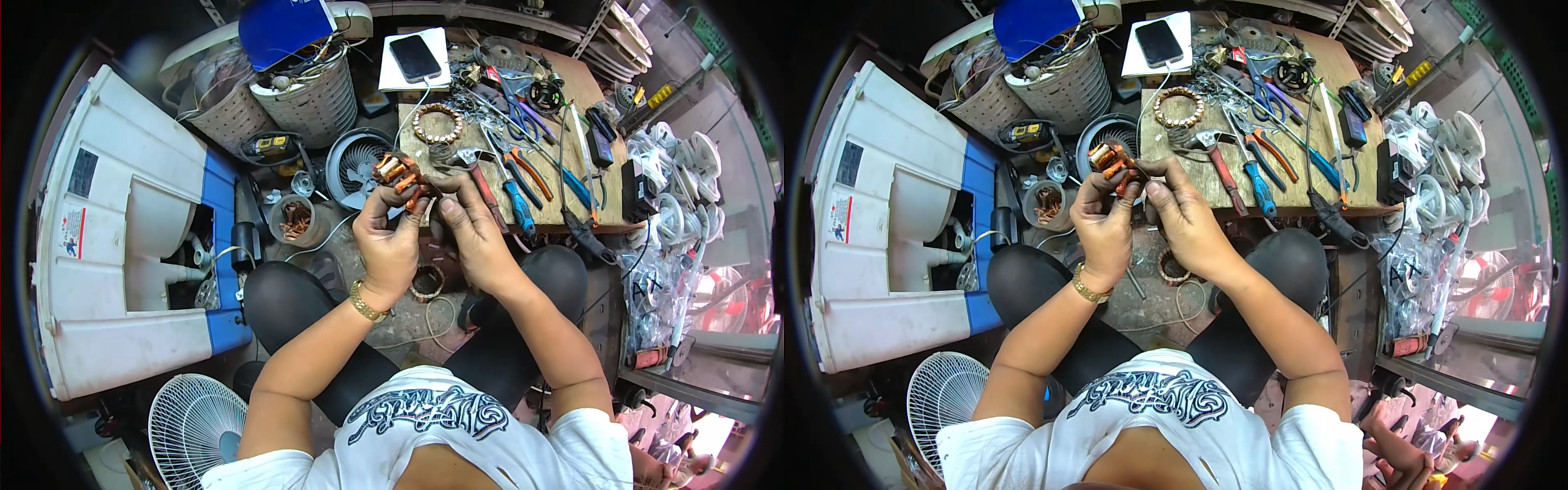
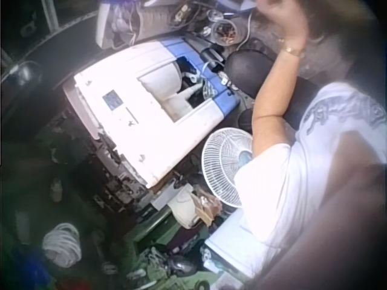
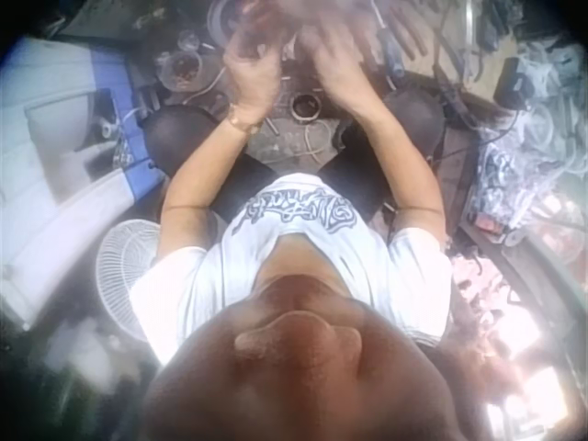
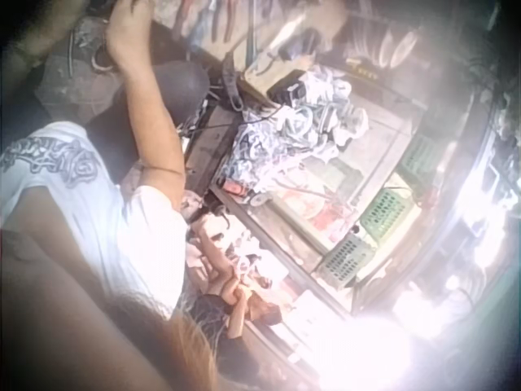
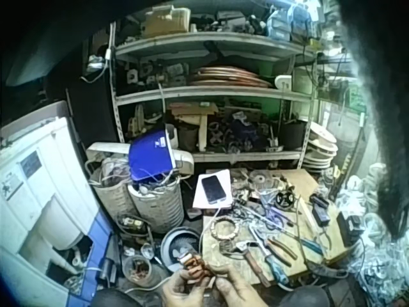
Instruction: The person strips copper wire from electric motor components using pliers and their hands at a cluttered workbench.
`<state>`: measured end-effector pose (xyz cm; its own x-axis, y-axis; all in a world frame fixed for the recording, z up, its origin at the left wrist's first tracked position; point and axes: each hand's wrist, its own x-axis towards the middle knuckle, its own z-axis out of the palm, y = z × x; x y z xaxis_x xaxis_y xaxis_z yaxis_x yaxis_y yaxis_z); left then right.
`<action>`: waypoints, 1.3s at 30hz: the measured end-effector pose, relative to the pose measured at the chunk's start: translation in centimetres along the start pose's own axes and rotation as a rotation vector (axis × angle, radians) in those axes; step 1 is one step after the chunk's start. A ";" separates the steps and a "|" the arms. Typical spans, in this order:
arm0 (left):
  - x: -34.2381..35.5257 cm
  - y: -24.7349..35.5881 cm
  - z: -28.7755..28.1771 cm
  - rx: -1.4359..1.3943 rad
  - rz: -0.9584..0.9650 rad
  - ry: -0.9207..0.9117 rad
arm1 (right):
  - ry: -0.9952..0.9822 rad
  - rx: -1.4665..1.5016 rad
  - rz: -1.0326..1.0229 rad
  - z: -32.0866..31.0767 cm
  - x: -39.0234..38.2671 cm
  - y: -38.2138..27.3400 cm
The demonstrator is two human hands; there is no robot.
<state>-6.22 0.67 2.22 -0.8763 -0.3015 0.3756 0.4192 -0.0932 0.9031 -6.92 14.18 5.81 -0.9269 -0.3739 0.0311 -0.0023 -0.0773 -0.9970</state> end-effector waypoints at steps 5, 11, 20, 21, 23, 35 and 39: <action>2.1 0.8 -0.7 -0.099 -0.227 -0.182 | -0.113 0.421 0.347 -2.4 0.2 -1.2; 1.8 0.2 -0.1 -0.229 -0.384 -0.251 | -0.036 0.443 0.412 -2.8 -0.2 -0.6; 2.1 -2.1 -1.0 -0.533 -0.628 -0.186 | 0.085 -0.122 -0.034 -3.9 0.8 2.4; 2.0 -2.2 -1.1 -0.574 -0.675 -0.162 | 0.107 -0.279 -0.073 -3.6 0.6 2.1; 2.1 -2.4 -1.7 -0.653 -0.725 -0.163 | 0.137 -0.593 -0.201 -3.3 0.3 1.1; 6.3 -1.5 -0.9 0.571 0.256 -0.466 | -0.031 -0.414 0.157 -6.1 2.8 -1.4; 6.1 -1.5 0.1 0.623 0.370 -0.499 | 0.023 -0.571 0.051 -9.2 5.5 0.0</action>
<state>-12.23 -0.94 3.17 -0.7725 0.2540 0.5821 0.6188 0.5073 0.5998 -15.51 20.65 5.35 -0.9392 -0.3432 -0.0131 -0.1538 0.4545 -0.8774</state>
